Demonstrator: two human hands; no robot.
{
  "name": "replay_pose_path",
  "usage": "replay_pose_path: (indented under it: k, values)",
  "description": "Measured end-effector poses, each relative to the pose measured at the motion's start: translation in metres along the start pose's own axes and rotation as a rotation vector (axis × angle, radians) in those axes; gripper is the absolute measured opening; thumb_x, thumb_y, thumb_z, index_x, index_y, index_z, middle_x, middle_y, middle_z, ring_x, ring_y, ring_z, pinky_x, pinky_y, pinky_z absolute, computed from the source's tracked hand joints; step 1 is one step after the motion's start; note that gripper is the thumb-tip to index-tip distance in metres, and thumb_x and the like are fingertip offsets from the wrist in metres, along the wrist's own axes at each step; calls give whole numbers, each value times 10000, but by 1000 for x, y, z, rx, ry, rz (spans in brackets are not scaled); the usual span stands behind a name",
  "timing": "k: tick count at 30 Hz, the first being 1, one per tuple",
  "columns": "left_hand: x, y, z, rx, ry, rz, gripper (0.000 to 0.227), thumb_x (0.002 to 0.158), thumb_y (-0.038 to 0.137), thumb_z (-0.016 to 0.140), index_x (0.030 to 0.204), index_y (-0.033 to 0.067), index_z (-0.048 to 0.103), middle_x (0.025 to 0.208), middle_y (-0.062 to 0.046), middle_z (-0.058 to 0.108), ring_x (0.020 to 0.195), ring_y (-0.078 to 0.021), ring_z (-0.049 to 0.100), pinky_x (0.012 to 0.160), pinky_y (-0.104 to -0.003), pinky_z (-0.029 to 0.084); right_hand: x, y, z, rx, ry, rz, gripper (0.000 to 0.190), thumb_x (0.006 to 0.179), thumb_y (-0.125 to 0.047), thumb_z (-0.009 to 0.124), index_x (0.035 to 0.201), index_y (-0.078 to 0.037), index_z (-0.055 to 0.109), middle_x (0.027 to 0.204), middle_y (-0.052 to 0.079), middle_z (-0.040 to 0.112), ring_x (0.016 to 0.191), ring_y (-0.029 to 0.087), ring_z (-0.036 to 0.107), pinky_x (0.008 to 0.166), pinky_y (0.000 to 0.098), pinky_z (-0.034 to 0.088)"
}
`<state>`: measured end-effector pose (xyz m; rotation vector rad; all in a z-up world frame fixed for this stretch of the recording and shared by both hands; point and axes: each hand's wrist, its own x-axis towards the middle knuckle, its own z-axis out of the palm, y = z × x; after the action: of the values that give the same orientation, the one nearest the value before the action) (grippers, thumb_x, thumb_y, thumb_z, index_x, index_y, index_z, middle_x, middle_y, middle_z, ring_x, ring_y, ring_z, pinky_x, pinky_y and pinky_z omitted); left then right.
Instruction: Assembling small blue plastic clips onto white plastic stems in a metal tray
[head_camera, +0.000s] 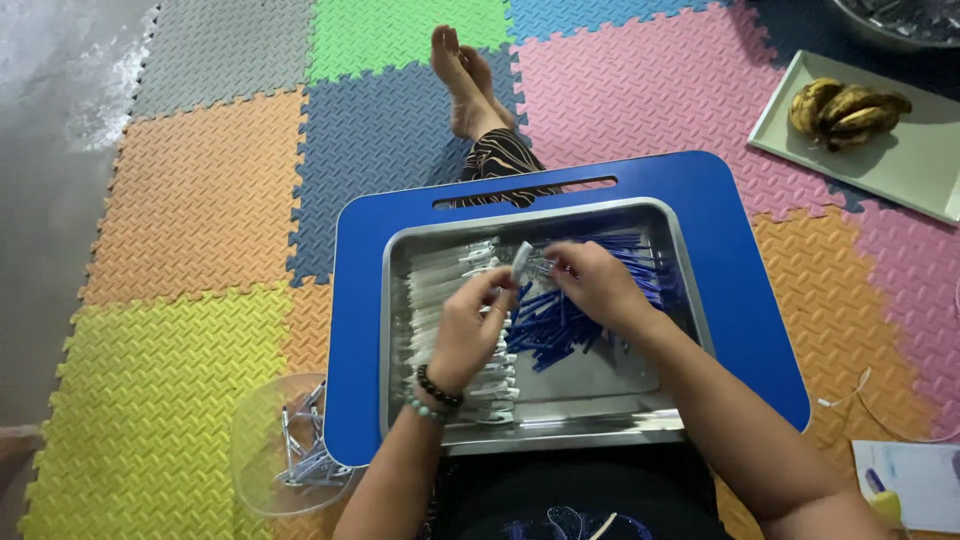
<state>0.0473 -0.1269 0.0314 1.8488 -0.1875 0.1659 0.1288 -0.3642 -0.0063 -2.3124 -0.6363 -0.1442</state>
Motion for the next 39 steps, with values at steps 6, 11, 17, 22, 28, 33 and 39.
replay_pose_path:
  k: [6, 11, 17, 22, 28, 33, 39]
  values:
    - [-22, -36, 22, -199, -54, -110, 307, 1100, 119, 731, 1389, 20, 758, 1120, -177, 842, 856, -252, 846, 721, -390, 703, -1, -25, -30, 825, 175, 354, 262, 1030, -129, 862, 1276, -53, 815, 1068, 138, 862, 922, 166, 785, 767, 290, 655]
    - [-19, -36, 20, -183, -76, -121, 327, 1087, 122, 756, 1395, 15, 766, 1128, -186, 842, 843, -244, 842, 705, -373, 699, 2, -39, -30, 954, 221, 330, 247, 995, -42, 869, 1225, 17, 800, 1041, 194, 858, 903, 221, 829, 749, 325, 683]
    - [-22, -45, 22, -143, -99, -83, 317, 1078, 114, 763, 1387, 47, 789, 1111, -169, 850, 814, -241, 840, 678, -362, 695, -3, -41, -21, 984, 187, 298, 203, 978, -29, 884, 1158, 27, 807, 985, 171, 860, 892, 210, 838, 743, 315, 697]
    - [-25, -46, 24, -139, -87, -70, 331, 1076, 117, 778, 1394, 25, 781, 1116, -187, 841, 826, -240, 831, 704, -382, 692, -5, -31, -13, 987, 154, 303, 209, 981, -49, 889, 1167, 11, 813, 976, 151, 861, 891, 182, 831, 750, 292, 702]
    - [-24, -36, 23, -182, -89, -75, 321, 1077, 88, 761, 1394, 39, 785, 1096, -162, 834, 831, -227, 812, 712, -386, 693, -4, -29, -11, 939, 118, 261, 188, 963, -77, 920, 1108, 1, 830, 882, 132, 833, 798, 156, 771, 696, 283, 655]
    - [-19, -18, 18, -210, -64, -81, 324, 1072, 108, 777, 1392, 58, 793, 1116, -144, 857, 839, -207, 834, 708, -355, 702, 0, -46, -32, 839, 107, 208, 176, 1006, -146, 889, 1118, -15, 854, 857, 137, 841, 762, 144, 743, 665, 285, 630]
    - [-14, -32, 14, -250, -77, -123, 334, 1074, 120, 767, 1394, 25, 767, 1143, -170, 846, 839, -224, 828, 714, -385, 712, -2, -28, -61, 21, -4, 227, 134, 1003, -219, 852, 1129, -174, 857, 951, 95, 850, 940, 323, 800, 814, 449, 627]
